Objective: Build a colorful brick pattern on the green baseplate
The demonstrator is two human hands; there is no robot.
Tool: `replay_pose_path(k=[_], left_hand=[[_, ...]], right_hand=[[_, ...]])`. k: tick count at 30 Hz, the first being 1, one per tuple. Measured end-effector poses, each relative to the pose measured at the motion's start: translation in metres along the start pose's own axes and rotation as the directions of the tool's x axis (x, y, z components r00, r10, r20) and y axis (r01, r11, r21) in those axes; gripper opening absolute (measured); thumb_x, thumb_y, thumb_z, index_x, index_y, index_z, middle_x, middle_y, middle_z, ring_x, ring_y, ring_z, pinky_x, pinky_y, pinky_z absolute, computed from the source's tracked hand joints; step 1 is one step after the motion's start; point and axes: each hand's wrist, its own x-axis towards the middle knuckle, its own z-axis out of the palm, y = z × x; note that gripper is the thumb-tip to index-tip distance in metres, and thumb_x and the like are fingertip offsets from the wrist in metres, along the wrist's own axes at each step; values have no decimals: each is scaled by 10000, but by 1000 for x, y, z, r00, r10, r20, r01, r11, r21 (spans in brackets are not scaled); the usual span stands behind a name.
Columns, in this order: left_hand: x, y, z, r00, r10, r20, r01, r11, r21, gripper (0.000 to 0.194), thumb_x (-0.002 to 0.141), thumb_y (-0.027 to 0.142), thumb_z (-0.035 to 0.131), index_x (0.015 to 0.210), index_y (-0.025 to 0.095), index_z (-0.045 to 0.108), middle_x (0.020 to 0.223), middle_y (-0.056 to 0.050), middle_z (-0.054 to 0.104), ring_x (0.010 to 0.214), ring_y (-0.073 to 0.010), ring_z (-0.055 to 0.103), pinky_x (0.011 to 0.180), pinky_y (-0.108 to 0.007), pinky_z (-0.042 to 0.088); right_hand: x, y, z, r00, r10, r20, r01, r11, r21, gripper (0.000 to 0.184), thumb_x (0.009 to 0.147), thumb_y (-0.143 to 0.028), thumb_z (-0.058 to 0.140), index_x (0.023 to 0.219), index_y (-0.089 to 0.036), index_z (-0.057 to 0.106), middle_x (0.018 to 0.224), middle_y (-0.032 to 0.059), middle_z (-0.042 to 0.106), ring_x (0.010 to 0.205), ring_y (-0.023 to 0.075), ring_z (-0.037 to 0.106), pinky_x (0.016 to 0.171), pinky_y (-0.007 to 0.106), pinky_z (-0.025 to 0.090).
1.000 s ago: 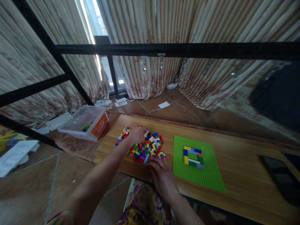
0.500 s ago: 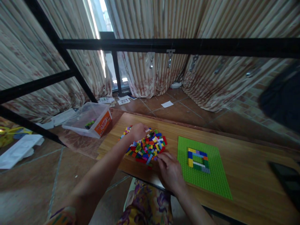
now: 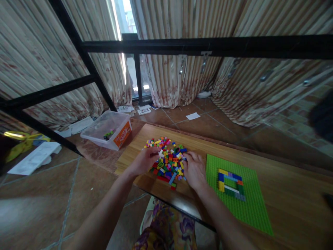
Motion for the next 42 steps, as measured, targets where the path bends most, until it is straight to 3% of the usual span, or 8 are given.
replay_pose_path(k=[6,12,17,23,27,33,38,42], left_hand=[[-12,-8,14,998,13,-58,9,934,356,187,835,232,541,964,198,672,852,-17,700,774,-159,630,696,-241,468],[2,1,24,978,118,-169,26,741,671,239,865,252,536,1058,189,663,1000,-74,677,886,-207,631,814,-314,488],[16,11,29,982,163,-100,-17,596,803,224,864,192,500,963,207,700,952,-76,665,906,-212,615,841,-318,486],[19,7,33,978,198,-66,-43,500,865,213,838,181,534,958,220,706,967,-76,641,938,-226,589,890,-346,476],[19,1,34,972,220,-79,-39,487,872,155,839,192,547,840,205,701,989,-78,638,956,-234,581,921,-362,464],[20,-2,30,972,226,-64,-60,504,861,168,817,175,556,899,201,701,1051,-78,648,1009,-236,578,951,-370,449],[26,1,28,978,206,-29,-81,508,857,168,806,189,541,825,199,708,959,-84,662,956,-244,595,948,-392,447],[30,1,24,984,177,-11,-93,568,817,148,769,172,558,769,197,704,913,-75,668,947,-233,600,935,-369,455]], right_hand=[[-19,2,1,998,-58,-28,59,997,58,321,850,-80,470,983,-212,730,1145,104,597,1026,254,499,907,398,436],[-19,-1,-7,993,-47,-112,65,984,164,300,832,-66,470,896,-209,726,1103,92,604,1048,248,515,910,411,452],[-24,-6,-10,989,-20,-145,56,966,251,270,857,-112,474,938,-213,712,1104,91,611,1042,241,541,906,425,465],[-36,-5,-9,989,40,-139,5,952,307,267,851,-117,469,933,-207,708,1099,101,618,1037,240,562,907,432,474],[-41,-2,-12,989,58,-138,-5,935,355,269,841,-110,467,924,-209,703,1101,99,618,1024,230,574,898,419,483],[-48,-3,-16,982,125,-143,-55,907,418,255,860,-136,468,898,-223,705,1077,87,627,989,210,597,877,389,495],[-58,-6,-17,977,166,-133,-88,884,458,252,868,-135,469,887,-221,705,1077,81,638,1010,202,600,885,371,489],[-65,-6,-20,971,203,-130,-117,870,478,247,873,-150,473,892,-227,707,1087,80,639,1008,202,603,882,372,488]])
